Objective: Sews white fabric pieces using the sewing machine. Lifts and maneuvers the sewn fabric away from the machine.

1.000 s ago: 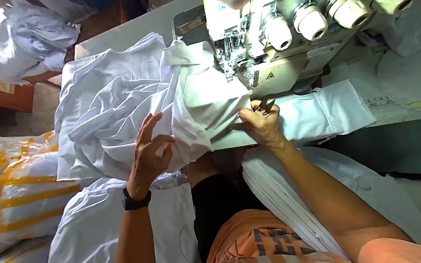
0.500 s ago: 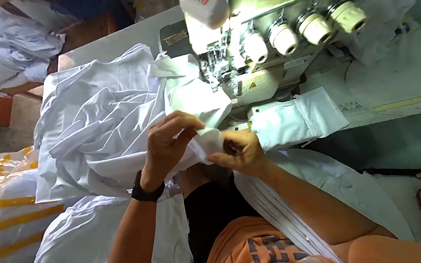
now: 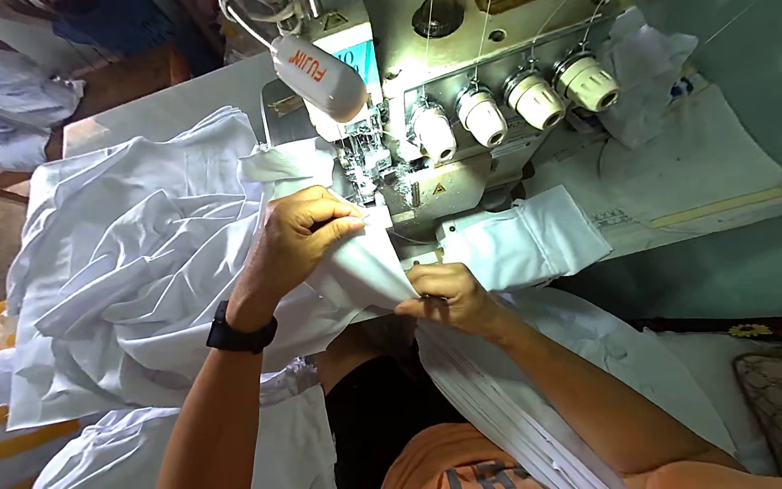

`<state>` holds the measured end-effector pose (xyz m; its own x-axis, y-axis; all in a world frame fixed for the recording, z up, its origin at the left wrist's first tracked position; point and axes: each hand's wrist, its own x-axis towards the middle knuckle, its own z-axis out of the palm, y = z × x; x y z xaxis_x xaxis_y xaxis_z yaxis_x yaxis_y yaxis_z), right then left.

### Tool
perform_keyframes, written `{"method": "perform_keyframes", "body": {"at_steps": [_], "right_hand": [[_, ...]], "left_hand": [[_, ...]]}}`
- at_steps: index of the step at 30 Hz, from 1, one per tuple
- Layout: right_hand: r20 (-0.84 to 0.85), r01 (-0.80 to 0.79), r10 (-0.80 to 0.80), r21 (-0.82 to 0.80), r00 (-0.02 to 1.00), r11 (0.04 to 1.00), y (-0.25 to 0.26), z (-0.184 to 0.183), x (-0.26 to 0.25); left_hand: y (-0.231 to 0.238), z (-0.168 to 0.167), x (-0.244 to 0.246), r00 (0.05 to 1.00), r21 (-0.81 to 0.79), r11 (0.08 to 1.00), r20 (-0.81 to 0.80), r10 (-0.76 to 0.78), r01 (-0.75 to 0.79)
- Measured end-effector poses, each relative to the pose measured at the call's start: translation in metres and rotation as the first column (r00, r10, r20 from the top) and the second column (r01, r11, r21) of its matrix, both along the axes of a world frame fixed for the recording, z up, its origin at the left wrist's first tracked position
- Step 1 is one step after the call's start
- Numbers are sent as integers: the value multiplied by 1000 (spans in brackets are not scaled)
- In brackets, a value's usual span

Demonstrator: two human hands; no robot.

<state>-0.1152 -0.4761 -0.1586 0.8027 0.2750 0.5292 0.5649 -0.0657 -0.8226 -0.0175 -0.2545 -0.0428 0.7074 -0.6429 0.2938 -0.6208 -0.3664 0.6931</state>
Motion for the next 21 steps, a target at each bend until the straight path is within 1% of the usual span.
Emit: {"method": "perform_keyframes", "body": {"at_steps": [3,7,9,10,12,14,15,16,18,19,21], "right_hand": [[-85,-11,14,41,996,999,-1,-4,-9],[-176,97,-80,88,981,991,-2,-8,-11],[-187,102,-86,76,978,992,-3,-7,-10],[-180,92,-84,37,980,995,-3,-5,-8],[-104,135,-145,-104,984,985,-1,-1,-1],[88,286,-272,-252,958,925,4,2,11],[177,348,-308,-282,935,894,6,2,19],[236,377,-317,-281,919,883,8,0,27],[261,333,-271,-236,926,913,11,-6,39],[234,275,-226,-207,946,939,12,-10,42],[103,124,-110,-144,989,982,10,-12,37]], "left_hand": [[0,1,-4,1000,21,1000,0,18,-18],[1,4,-10,999,41,998,-1,38,-37],[-3,3,0,996,71,995,-34,76,-74],[-4,1,5,996,72,994,-39,84,-81],[-4,2,6,995,74,995,-57,76,-72],[-2,6,-5,996,62,997,-63,56,-52],[0,5,-10,998,43,998,-49,42,-40],[2,5,-13,999,33,999,-38,37,-35],[3,4,-14,998,32,999,-39,44,-43],[2,5,-13,998,35,998,-44,46,-45],[3,5,-12,998,35,999,-54,44,-42]]}}
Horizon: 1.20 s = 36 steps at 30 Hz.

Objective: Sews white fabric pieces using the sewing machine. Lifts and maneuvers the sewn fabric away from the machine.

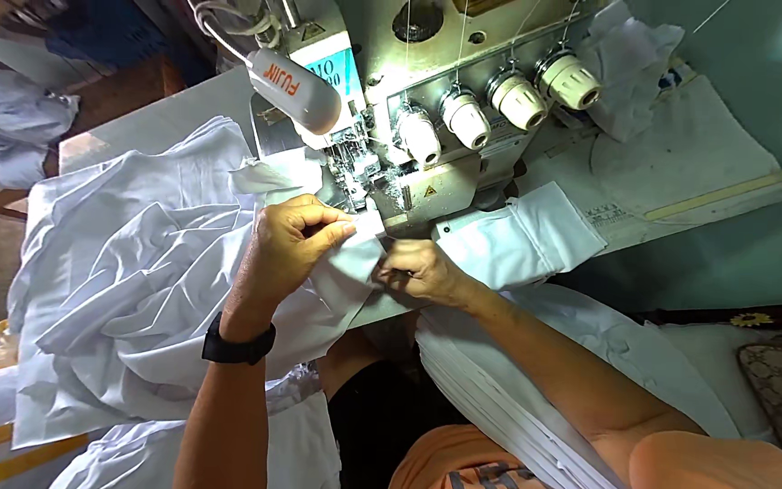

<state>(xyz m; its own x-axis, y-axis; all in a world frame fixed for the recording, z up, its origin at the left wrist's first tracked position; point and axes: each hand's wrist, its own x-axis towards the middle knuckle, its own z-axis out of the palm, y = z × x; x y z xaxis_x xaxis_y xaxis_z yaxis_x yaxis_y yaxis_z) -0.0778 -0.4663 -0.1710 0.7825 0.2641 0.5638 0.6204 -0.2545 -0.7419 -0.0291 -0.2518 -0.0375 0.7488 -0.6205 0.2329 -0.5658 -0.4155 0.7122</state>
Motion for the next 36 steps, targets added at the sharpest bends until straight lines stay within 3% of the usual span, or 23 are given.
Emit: {"method": "perform_keyframes", "body": {"at_steps": [4,7,10,12,15,17,19,23,27,32,36], "right_hand": [[-206,-138,180,203,962,969,-12,7,-31],[-238,-106,167,248,957,963,-18,9,-44],[-309,-51,140,281,941,958,-18,12,-47],[-447,13,155,352,881,936,-14,16,-55],[-566,102,181,431,804,896,-8,24,-70],[-584,158,158,453,797,877,-4,32,-73],[-596,241,88,449,798,861,2,41,-70],[-555,338,-41,445,831,829,17,52,-60],[-399,291,-142,340,906,894,28,56,-57],[-348,345,-224,338,910,876,34,58,-28],[-266,367,-306,219,914,904,29,70,-3]], "left_hand": [[2,0,0,1000,-2,1000,6,-17,17],[1,0,0,1000,5,1000,-1,-2,2],[-9,-3,-4,992,3,993,31,121,-121],[-18,-5,-12,957,96,973,225,183,-209],[-43,-21,-47,804,238,881,550,226,-410],[-56,-44,-65,721,232,819,633,283,-525],[-56,-54,-64,757,197,838,566,326,-508],[-43,-40,-40,871,202,895,389,299,-397],[-32,-34,-19,889,184,918,373,265,-351],[-20,-33,-19,860,-31,962,441,257,-271],[-17,-36,-17,900,54,960,364,239,-276]]}}
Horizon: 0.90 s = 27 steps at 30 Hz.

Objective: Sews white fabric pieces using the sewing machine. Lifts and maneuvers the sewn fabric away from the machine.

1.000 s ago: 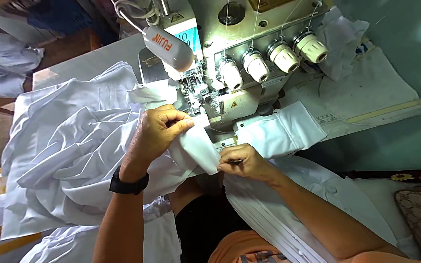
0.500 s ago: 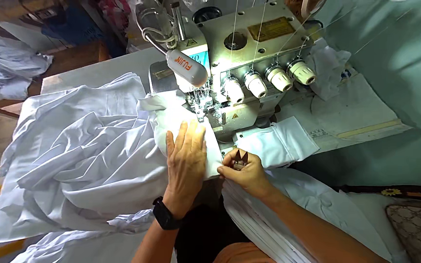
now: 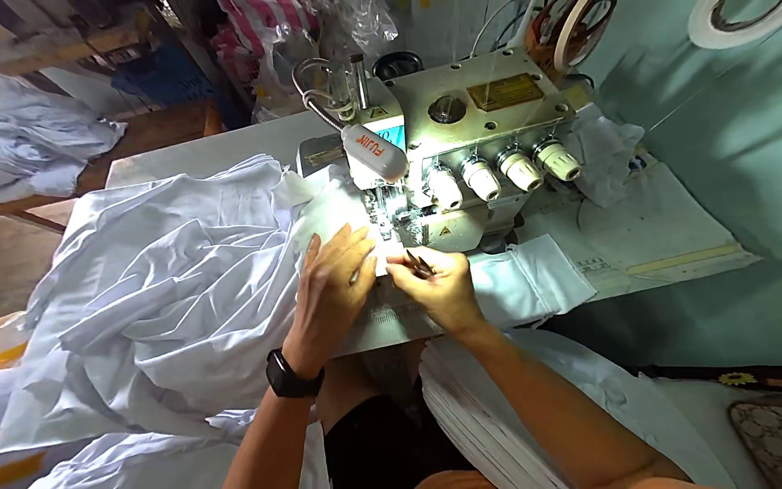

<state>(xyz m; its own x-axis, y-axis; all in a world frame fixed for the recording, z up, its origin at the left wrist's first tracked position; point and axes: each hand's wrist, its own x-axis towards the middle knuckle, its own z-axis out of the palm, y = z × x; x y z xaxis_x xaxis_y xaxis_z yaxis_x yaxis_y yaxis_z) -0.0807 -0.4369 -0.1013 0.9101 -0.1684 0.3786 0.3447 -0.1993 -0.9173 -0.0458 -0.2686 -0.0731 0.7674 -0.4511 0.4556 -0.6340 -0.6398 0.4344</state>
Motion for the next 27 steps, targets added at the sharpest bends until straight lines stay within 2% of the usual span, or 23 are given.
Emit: {"method": "perform_keyframes", "body": {"at_steps": [3,6,8,11,13,14,17,18,20,22,24,25,27], "right_hand": [[108,127,-106,-206,988,970,1,1,10],[184,148,-102,-260,978,954,3,-12,0],[160,23,13,-222,987,975,4,-40,-16],[-3,-182,184,-184,983,966,-2,-76,-34],[-32,-212,210,-134,977,968,-11,-64,-35],[-32,-197,195,-164,980,967,-17,-53,-33],[57,-89,120,-390,991,917,-30,-17,-18],[126,-29,97,-457,987,889,-30,-6,-12],[220,62,92,-604,971,794,-25,20,-1],[218,108,99,-768,971,632,-17,41,9],[215,134,100,-846,972,516,-4,48,19],[219,141,102,-856,970,498,1,49,23],[243,135,125,-819,962,558,7,43,26]], "left_hand": [[5,8,22,996,62,997,-88,-35,40],[8,8,59,987,23,999,-158,-39,43],[7,7,83,981,-2,1000,-192,-8,8],[0,16,96,948,-60,988,-296,119,-143],[4,10,98,906,-146,954,-377,192,-262],[7,7,92,883,-187,932,-420,210,-310],[9,9,37,827,-198,898,-503,252,-394],[11,8,11,836,-166,908,-481,266,-385],[14,-2,-28,892,-108,926,-329,310,-362],[17,-10,-46,891,-55,901,-187,414,-430],[16,-11,-64,871,-10,875,-102,481,-484],[15,-10,-75,878,3,881,-75,472,-474],[13,-17,-99,931,-36,930,-21,365,-366]]}}
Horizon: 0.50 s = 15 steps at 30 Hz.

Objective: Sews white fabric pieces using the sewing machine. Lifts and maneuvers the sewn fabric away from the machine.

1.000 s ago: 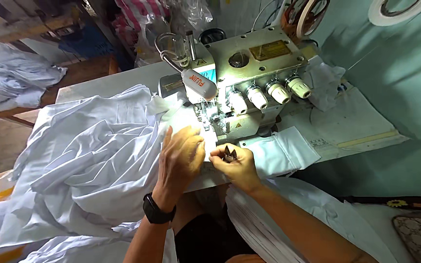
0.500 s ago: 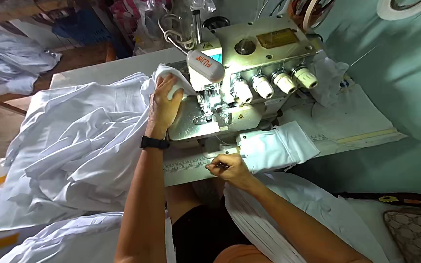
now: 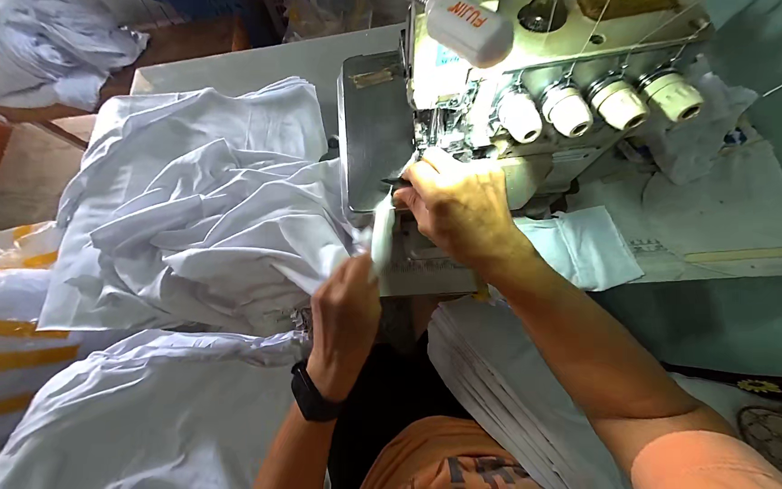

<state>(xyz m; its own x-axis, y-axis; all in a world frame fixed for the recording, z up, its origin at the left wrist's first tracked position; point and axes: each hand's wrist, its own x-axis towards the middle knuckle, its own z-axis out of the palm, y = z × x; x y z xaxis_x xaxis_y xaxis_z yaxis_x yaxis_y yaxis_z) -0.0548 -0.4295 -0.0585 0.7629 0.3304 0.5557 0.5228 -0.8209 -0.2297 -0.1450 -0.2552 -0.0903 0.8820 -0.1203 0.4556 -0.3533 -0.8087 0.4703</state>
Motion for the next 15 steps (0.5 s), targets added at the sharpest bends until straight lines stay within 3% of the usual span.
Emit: {"method": "perform_keyframes", "body": {"at_steps": [3,6,11,15], "right_hand": [[-37,-96,105,200,994,975,-1,-12,-21],[-70,-140,170,314,983,939,0,-43,-46],[-113,-129,173,321,978,938,10,-86,-60],[-169,-193,325,529,930,826,14,-75,-70]], "left_hand": [[13,-29,-29,962,-210,941,109,-249,267],[20,-47,-51,934,-364,862,180,-307,353],[21,-49,-61,926,-375,848,197,-322,374],[32,-39,-65,895,-350,833,34,-445,428]]}}
